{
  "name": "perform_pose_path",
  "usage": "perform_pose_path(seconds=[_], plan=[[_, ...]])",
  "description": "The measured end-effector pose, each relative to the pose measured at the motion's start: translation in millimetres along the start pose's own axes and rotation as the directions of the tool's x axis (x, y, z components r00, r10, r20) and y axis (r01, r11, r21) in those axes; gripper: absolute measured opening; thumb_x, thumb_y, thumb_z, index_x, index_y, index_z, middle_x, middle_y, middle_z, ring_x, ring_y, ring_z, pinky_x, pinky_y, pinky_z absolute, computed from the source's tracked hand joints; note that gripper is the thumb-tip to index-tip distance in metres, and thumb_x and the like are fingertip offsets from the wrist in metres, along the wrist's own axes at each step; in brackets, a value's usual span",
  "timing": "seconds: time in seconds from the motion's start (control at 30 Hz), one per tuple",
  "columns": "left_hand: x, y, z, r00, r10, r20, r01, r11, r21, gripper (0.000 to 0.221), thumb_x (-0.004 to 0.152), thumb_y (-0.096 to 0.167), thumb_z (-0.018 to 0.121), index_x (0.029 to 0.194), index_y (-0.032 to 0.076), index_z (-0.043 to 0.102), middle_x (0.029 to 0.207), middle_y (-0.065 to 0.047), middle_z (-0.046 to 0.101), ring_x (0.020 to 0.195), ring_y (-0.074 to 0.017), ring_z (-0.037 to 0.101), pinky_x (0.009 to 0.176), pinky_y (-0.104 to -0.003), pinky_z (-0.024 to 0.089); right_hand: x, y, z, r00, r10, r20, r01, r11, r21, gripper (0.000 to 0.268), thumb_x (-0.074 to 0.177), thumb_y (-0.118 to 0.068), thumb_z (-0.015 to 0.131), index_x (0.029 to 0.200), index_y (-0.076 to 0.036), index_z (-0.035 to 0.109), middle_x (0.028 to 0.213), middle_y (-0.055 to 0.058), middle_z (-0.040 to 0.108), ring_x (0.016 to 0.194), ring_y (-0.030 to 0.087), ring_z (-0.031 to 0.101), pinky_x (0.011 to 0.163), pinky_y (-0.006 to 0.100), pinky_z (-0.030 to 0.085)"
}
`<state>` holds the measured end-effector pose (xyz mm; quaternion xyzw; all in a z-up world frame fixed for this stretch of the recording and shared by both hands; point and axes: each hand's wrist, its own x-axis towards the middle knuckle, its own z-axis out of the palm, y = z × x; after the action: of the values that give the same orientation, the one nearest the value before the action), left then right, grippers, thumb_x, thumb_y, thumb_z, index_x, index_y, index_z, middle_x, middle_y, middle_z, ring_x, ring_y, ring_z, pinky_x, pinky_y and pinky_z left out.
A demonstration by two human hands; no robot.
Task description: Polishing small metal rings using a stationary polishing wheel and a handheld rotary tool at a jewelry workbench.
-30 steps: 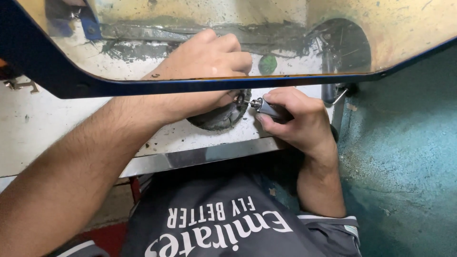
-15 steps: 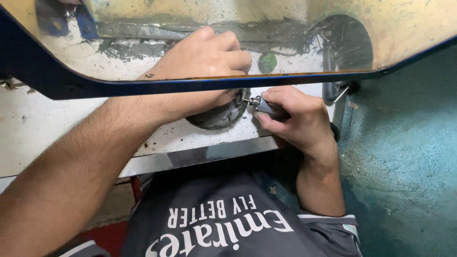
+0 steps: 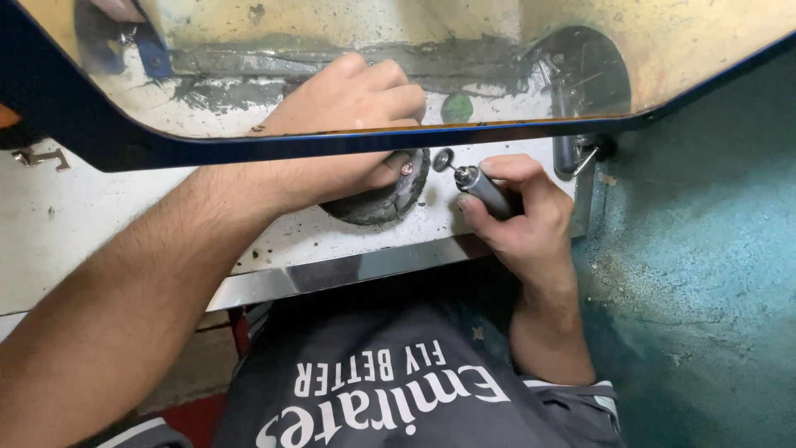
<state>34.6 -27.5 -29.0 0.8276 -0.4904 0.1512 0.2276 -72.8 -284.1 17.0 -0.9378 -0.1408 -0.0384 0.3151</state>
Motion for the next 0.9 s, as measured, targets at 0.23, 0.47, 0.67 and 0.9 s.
perform_pose_path(seconds=[0.23,0.47,0.67,0.9], plan=[[-1,1,4,0.999,-0.03,-0.035,0.029,0.999,-0.024,0.014,0.081,0.018,0.071,0.089,0.014,0.06,0.094,0.002,0.056,0.091,-0.0235,0.053,0.068,-0.037,0.041,-3,-15,19,0.996,-0.006,0.09,0.021,0.987,-0.162,0.042,0.09,-0.017,0.084,0.123,-0.01,0.058,0.115,0.011,0.071,0.103,0.027,0.073,0.084,0.038,0.057],[3,1,4,0.998,-0.049,-0.029,0.046,0.995,-0.087,0.006,0.08,0.012,0.067,0.082,0.013,0.061,0.088,0.003,0.057,0.086,-0.0241,0.053,0.065,-0.038,0.04,3,-16,14,0.994,-0.011,0.11,0.032,0.981,-0.191,0.04,0.087,-0.02,0.084,0.12,-0.011,0.064,0.115,0.009,0.073,0.102,0.026,0.074,0.085,0.037,0.058],[1,4,7,0.993,-0.115,-0.011,0.111,0.978,-0.174,0.012,0.079,0.01,0.065,0.083,0.01,0.054,0.085,-0.003,0.054,0.082,-0.0263,0.053,0.068,-0.039,0.041,3,-15,13,0.992,-0.001,0.129,0.023,0.985,-0.17,0.042,0.087,-0.021,0.084,0.122,-0.012,0.063,0.117,0.009,0.073,0.102,0.026,0.073,0.084,0.036,0.057],[-2,1,-22,0.991,-0.094,0.094,0.117,0.955,-0.272,0.008,0.091,0.013,0.066,0.092,0.006,0.063,0.096,-0.006,0.065,0.096,-0.0278,0.059,0.082,-0.041,0.046,8,34,-21,0.978,-0.122,-0.17,0.023,0.869,-0.494,0.05,0.085,-0.02,0.101,0.111,-0.002,0.062,0.098,0.017,0.066,0.081,0.036,0.068,0.072,0.047,0.055]])
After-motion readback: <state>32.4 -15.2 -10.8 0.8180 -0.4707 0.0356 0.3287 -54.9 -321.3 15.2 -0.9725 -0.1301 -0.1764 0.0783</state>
